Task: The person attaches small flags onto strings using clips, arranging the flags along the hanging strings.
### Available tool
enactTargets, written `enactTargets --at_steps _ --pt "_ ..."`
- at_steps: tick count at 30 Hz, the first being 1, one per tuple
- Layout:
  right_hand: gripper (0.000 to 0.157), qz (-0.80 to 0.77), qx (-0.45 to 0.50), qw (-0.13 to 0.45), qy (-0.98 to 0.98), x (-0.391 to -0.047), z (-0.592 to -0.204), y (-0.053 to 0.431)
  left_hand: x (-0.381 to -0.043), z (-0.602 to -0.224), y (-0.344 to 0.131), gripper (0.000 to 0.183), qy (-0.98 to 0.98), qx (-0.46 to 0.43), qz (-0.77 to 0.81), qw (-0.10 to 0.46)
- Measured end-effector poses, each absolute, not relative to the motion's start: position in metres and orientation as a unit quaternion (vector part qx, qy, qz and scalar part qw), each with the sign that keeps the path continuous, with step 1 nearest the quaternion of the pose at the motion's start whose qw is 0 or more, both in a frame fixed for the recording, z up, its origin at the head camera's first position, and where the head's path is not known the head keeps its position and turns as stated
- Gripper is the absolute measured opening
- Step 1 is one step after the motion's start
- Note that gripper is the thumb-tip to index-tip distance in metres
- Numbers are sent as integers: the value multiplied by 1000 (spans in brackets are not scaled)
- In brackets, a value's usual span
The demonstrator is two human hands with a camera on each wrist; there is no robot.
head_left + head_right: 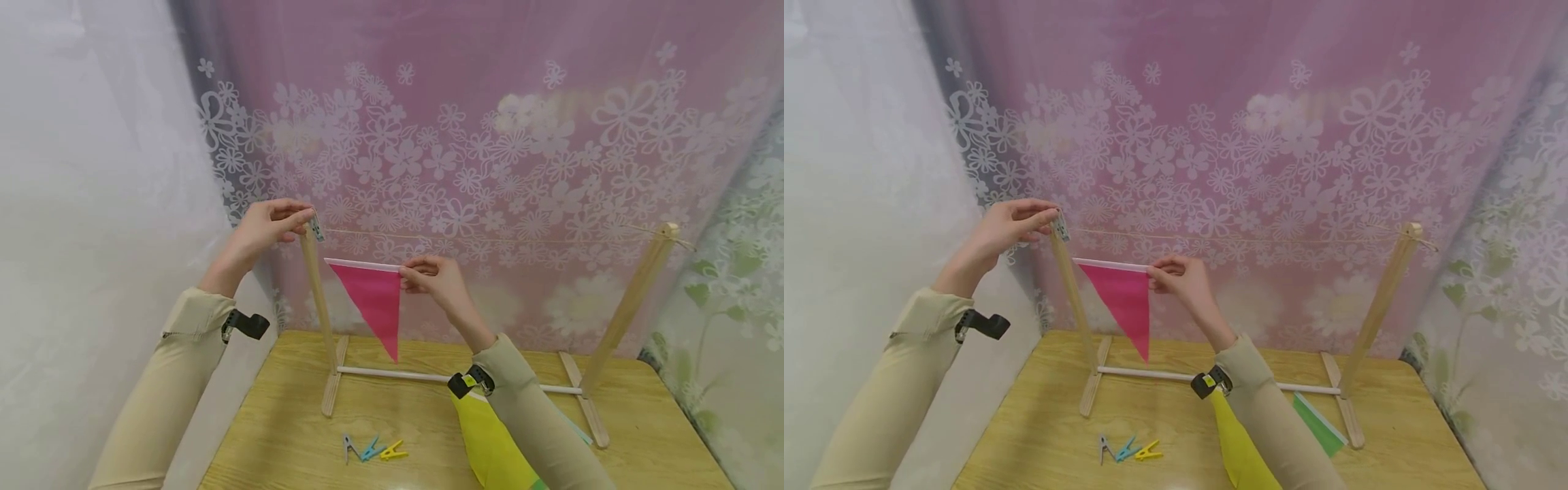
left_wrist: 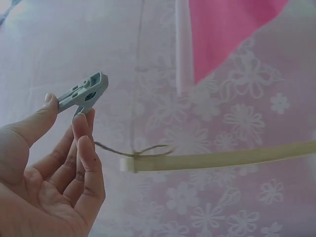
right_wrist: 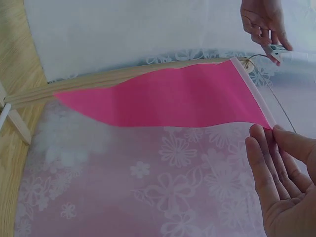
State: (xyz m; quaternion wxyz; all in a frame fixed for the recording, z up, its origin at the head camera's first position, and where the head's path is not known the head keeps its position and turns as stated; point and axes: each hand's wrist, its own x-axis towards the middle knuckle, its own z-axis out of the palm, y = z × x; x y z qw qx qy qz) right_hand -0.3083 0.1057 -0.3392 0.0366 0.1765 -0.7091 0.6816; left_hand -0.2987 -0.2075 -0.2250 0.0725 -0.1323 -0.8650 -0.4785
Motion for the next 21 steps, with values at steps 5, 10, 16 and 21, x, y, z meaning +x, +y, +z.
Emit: enactTargets --at_steps 5,10,16,21 --pt "26 685 177 42 -705 -313 -332 98 -303 -203 -201 53 -859 -138 -484 92" --pt "26 693 175 49 -697 -316 -326 92 -311 -191 -191 50 -865 -149 -472 84" --pt "26 707 178 66 -682 -317 -323 84 -325 -193 -180 44 -877 -159 -449 61" --pt "25 721 174 78 -666 -317 -324 78 -334 -196 -175 41 -888 -153 -429 56"
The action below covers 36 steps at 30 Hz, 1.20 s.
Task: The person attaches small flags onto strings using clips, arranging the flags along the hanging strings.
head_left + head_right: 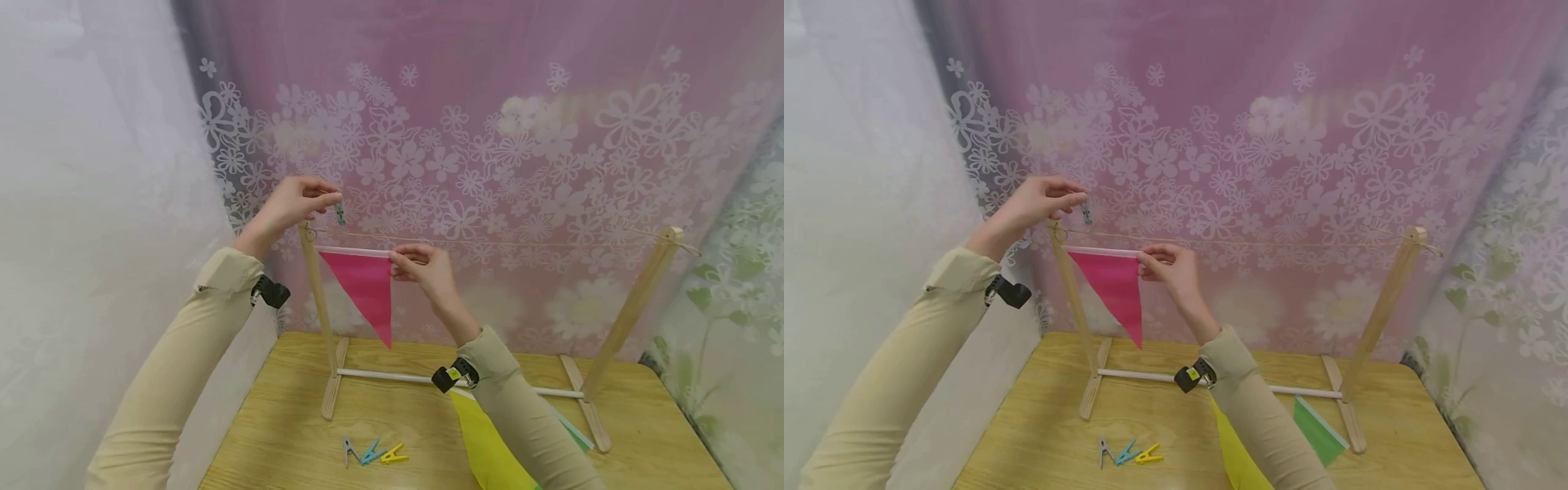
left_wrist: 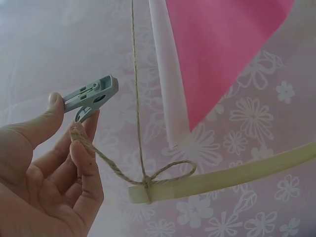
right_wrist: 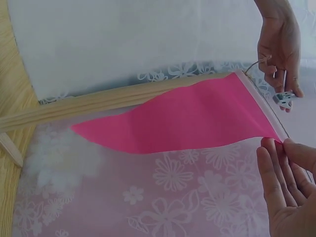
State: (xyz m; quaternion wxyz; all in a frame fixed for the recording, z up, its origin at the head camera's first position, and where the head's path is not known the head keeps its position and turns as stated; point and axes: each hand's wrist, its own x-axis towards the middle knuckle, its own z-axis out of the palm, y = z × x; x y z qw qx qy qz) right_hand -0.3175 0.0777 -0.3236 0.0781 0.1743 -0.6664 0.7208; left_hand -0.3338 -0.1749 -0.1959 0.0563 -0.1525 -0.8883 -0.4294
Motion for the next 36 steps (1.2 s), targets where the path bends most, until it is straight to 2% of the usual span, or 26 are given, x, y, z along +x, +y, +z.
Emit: enactTargets --at_steps 19,26,36 --pt "25 733 166 84 -654 -321 -324 70 -343 -198 -172 40 -896 -137 -422 19" --pt "25 738 164 81 -650 -323 -325 68 -345 -200 -172 41 -899 -142 -413 28" --pt "26 746 161 81 -642 -325 -323 66 -344 -203 -173 31 -896 -137 -419 55"
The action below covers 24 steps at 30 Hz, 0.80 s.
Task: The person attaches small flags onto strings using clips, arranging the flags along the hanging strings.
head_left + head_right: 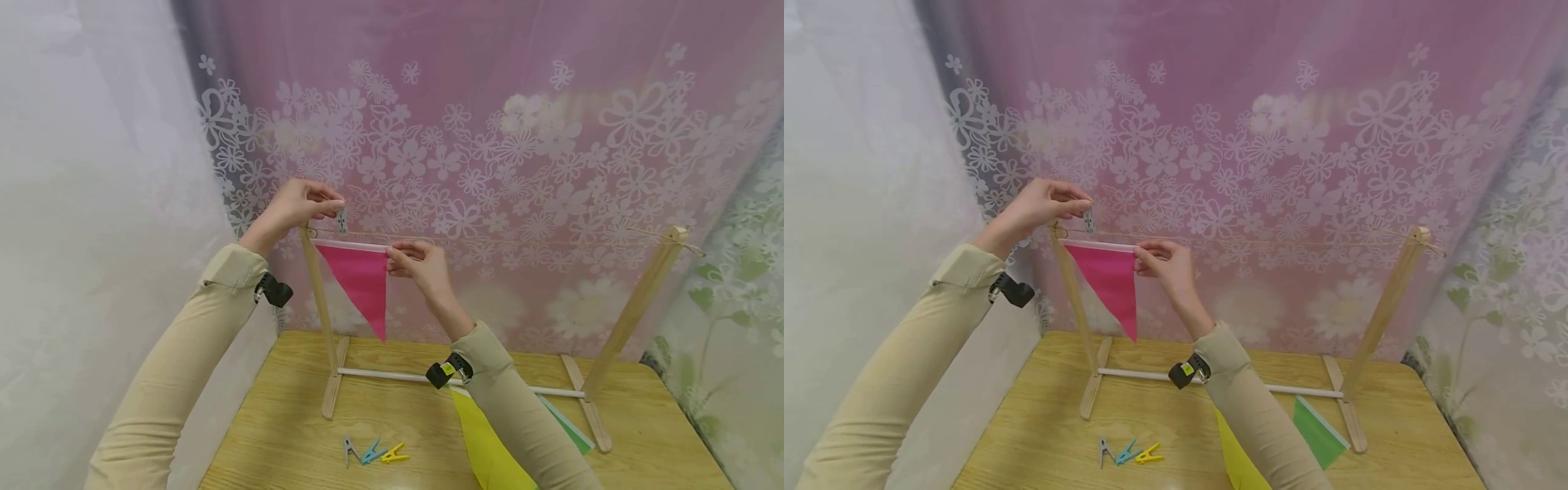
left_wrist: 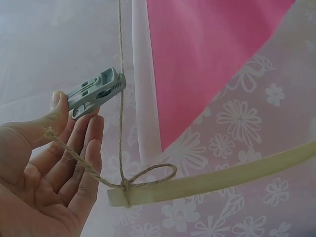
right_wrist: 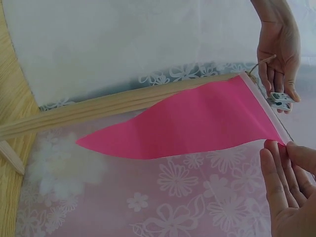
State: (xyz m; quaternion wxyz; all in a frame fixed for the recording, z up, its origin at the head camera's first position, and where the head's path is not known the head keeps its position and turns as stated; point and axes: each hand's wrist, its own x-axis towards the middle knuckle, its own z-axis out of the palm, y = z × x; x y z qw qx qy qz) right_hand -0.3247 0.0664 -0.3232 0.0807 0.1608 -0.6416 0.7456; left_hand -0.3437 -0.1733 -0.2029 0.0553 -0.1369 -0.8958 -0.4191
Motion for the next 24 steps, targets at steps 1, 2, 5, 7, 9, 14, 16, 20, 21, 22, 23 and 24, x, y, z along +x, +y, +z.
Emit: enactTargets --at_steps 1,2,5,7,9,14,16,20,21,22,23,24 --pt "26 746 160 80 -641 -325 -323 66 -343 -203 -173 31 -895 -136 -421 56" --pt "26 746 159 81 -642 -325 -323 66 -343 -203 -174 30 -894 -136 -423 56" --pt "26 744 156 79 -645 -325 -324 66 -343 -202 -174 30 -891 -134 -430 61" --pt "25 745 154 77 -645 -325 -325 65 -343 -201 -174 31 -889 -133 -433 65" --pt "26 744 155 78 -645 -325 -325 65 -342 -200 -174 31 -886 -135 -438 71" --pt "25 742 159 82 -647 -324 -325 64 -342 -198 -171 27 -882 -137 -442 86" --pt "25 743 158 82 -645 -324 -324 64 -341 -199 -171 26 -886 -135 -435 86" --pt "26 745 156 81 -643 -324 -323 64 -340 -202 -171 25 -895 -135 -419 79" --pt "26 746 155 81 -643 -324 -323 63 -340 -203 -172 25 -896 -133 -418 77" --pt "26 746 154 81 -643 -324 -322 63 -340 -204 -172 24 -896 -132 -417 75" --pt "26 746 154 82 -643 -324 -322 63 -340 -204 -172 24 -897 -132 -416 75" --pt "26 745 155 83 -643 -324 -321 63 -340 -205 -173 24 -897 -132 -416 74"
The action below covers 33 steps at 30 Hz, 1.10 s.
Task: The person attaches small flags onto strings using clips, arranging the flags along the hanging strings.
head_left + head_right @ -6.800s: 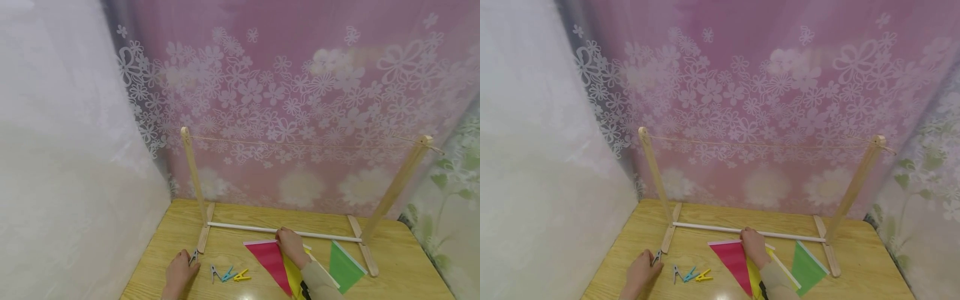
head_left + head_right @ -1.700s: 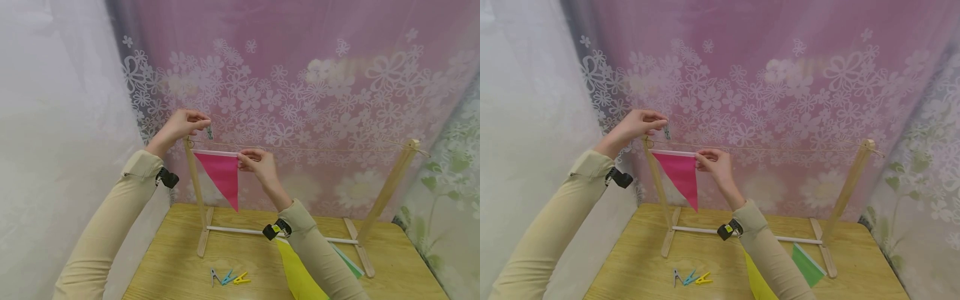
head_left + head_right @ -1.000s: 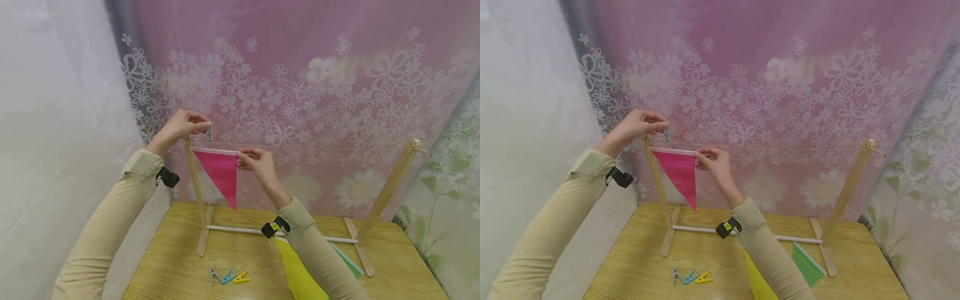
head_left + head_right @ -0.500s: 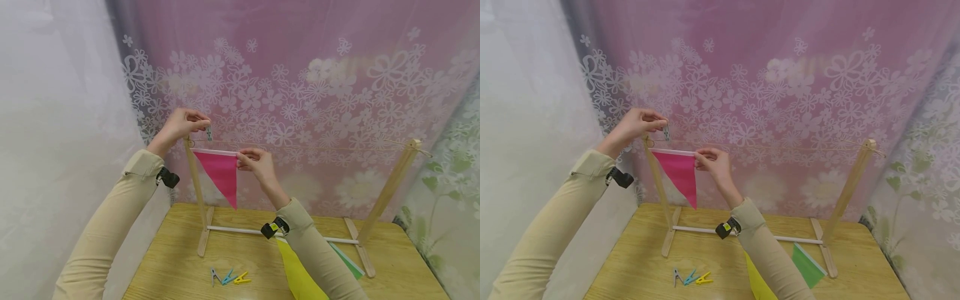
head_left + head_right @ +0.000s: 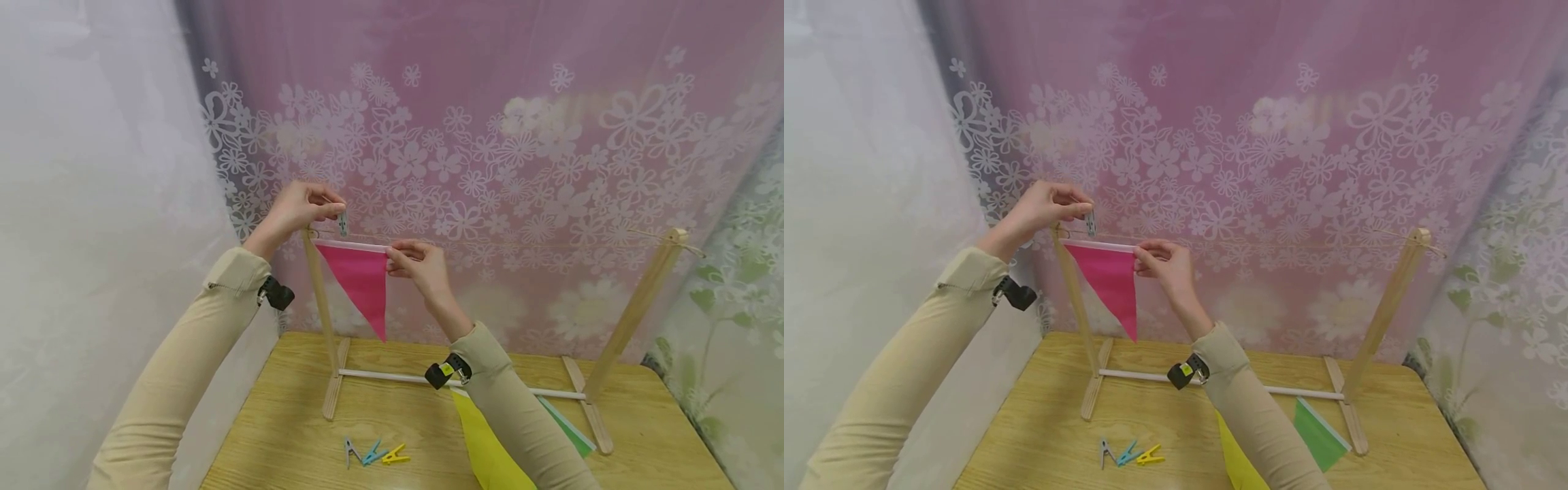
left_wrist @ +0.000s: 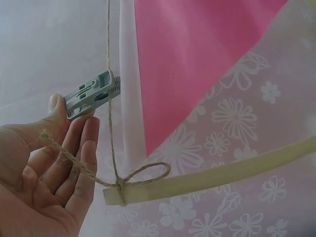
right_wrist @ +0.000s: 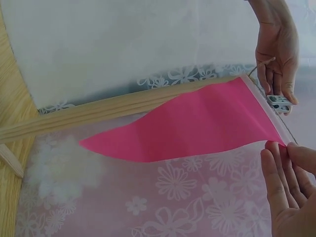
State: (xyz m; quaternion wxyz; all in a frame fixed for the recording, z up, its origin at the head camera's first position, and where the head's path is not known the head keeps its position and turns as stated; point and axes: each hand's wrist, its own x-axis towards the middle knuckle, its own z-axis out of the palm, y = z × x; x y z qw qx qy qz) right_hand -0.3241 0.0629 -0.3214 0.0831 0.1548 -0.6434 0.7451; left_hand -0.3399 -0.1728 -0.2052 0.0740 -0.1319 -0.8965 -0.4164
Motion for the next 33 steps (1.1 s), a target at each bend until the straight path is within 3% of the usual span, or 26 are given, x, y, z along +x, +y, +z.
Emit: enactTargets --at_steps 33 --pt "26 757 157 112 -624 -326 -319 49 -338 -214 -173 23 -905 -134 -396 80"
